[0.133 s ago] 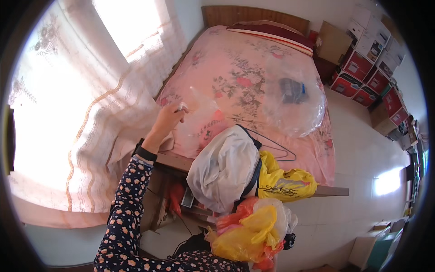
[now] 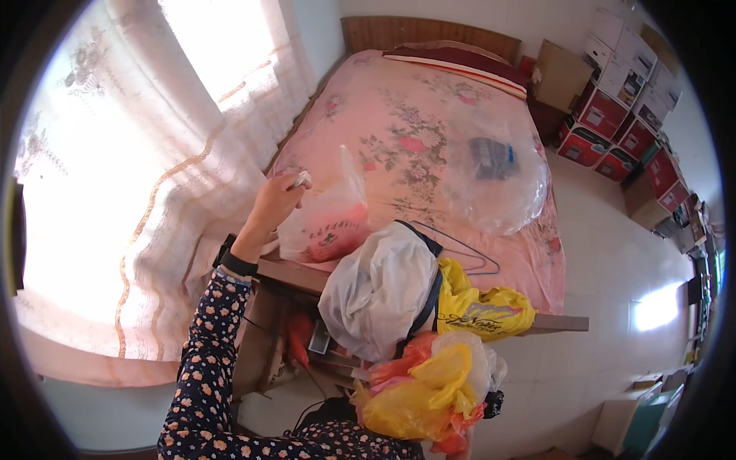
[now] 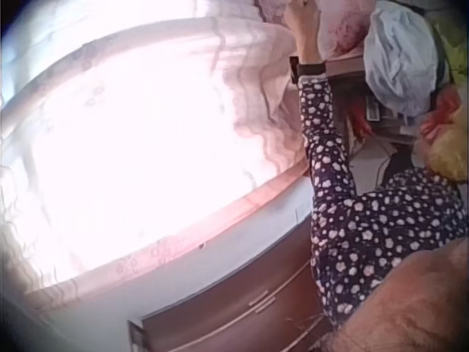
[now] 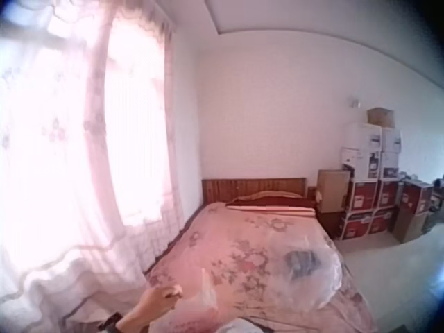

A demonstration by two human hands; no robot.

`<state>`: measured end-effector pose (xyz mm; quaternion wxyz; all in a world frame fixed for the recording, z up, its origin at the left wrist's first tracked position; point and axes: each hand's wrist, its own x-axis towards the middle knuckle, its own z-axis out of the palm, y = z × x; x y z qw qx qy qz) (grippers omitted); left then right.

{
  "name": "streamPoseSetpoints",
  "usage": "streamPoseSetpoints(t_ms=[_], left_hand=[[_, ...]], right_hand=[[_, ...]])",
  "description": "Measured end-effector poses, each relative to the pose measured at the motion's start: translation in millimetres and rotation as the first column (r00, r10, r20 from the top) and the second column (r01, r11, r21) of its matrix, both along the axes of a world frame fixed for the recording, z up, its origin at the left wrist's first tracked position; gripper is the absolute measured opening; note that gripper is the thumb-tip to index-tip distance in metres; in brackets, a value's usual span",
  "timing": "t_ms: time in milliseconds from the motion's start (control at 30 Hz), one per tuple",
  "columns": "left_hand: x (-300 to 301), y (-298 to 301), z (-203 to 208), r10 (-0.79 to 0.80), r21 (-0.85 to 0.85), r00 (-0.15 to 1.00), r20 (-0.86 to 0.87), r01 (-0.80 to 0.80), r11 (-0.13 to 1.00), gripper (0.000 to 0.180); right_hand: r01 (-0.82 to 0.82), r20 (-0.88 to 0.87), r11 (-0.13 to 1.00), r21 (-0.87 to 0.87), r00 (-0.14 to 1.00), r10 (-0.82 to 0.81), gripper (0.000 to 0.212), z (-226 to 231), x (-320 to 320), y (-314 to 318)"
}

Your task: Packing clothing and various small items from plastic bags into a cardboard box in a bedroom.

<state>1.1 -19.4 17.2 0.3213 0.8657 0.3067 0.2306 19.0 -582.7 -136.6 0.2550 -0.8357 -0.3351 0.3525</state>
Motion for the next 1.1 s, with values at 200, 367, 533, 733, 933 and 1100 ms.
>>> streamPoseSetpoints(t_ms=[200,367,533,733,933,1100], left_hand=[[-38.4,-5.5,4.3,-0.037,-0.258,0.979,0.199,0.089,0.962,0.030],[-74.5,-20.7,5.8,-0.056,-0.360,0.964,0.260,0.150,0.921,0.045],[-99.2,-42.3,19.3,-0.094,-0.184,0.991,0.100,0.111,0.977,0.056],[-114.4,-53.0,19.5,-0.211,0.115,0.965,0.155,0.195,0.974,0.055],[-127.6,-71.2,44.6,-0.174,0.045,0.984,-0.030,0.176,0.983,0.056],[-136.9,-69.8,30.9,-0.244,0.173,0.969,0.046,0.233,0.957,0.056]], right_hand=[[0.074,0.104,0.988,0.139,0.991,-0.089,0.111,3.3,2.0,-4.5],[0.121,0.105,0.989,0.086,0.986,-0.129,0.108,13.2,9.2,-0.2],[0.153,0.121,0.985,0.079,0.979,-0.161,0.106,22.6,17.1,3.1],[0.200,0.164,0.973,0.112,0.962,-0.217,0.102,40.8,35.9,10.2],[0.239,0.184,0.960,0.148,0.947,-0.264,0.099,55.1,52.8,14.3],[0.233,0.191,0.955,0.182,0.945,-0.267,0.096,66.7,62.9,23.1]])
